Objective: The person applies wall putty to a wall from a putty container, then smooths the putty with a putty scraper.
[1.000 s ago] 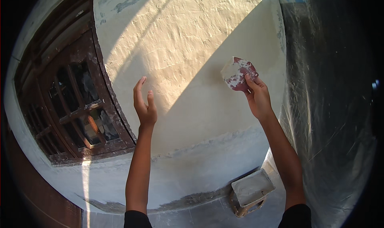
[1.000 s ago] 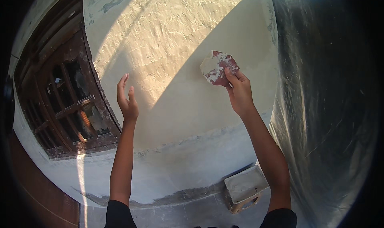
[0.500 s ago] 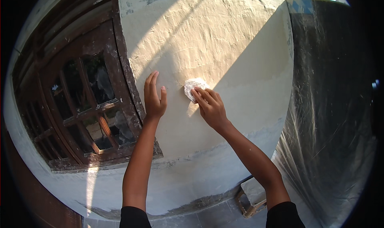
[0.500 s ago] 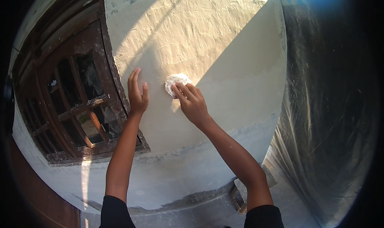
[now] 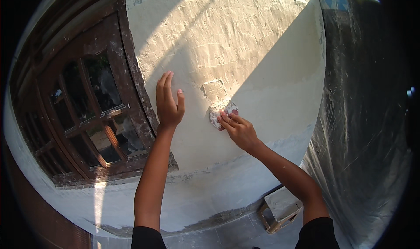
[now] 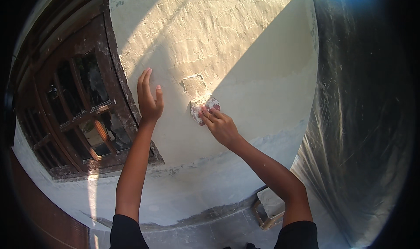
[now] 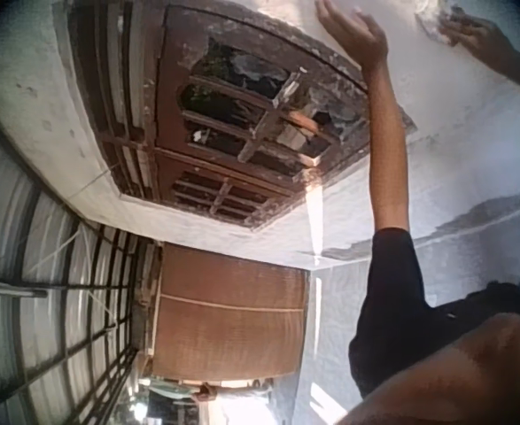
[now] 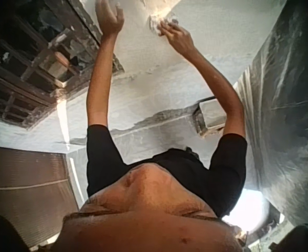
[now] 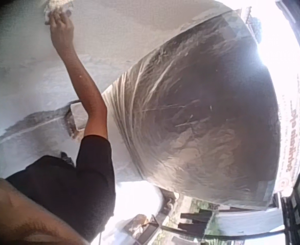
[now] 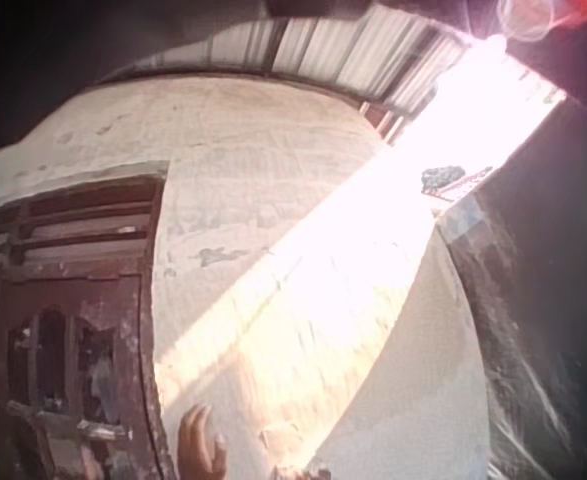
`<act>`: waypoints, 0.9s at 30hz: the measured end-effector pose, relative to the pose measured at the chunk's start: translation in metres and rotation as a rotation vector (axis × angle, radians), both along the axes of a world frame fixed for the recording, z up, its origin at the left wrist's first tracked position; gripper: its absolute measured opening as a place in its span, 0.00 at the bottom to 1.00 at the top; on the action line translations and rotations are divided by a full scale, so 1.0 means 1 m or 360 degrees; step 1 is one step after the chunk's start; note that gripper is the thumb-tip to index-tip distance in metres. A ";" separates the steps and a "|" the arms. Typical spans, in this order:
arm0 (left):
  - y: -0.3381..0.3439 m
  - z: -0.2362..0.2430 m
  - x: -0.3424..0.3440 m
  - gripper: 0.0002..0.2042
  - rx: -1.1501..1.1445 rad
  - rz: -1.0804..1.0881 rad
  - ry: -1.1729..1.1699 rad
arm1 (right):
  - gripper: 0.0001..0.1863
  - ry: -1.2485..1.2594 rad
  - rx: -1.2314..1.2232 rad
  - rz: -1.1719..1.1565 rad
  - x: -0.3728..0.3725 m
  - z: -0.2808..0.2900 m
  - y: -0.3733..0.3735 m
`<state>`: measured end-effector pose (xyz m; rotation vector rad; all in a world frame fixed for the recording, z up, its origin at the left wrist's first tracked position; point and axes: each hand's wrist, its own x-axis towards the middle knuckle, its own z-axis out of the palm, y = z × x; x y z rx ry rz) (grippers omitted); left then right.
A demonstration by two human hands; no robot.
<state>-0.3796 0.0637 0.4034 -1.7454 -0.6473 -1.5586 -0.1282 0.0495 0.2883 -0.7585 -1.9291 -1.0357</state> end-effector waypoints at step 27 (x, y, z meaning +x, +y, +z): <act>0.001 -0.003 0.004 0.24 0.0128 0.0357 0.0118 | 0.17 0.1521 -0.0467 0.0903 -0.005 0.115 0.029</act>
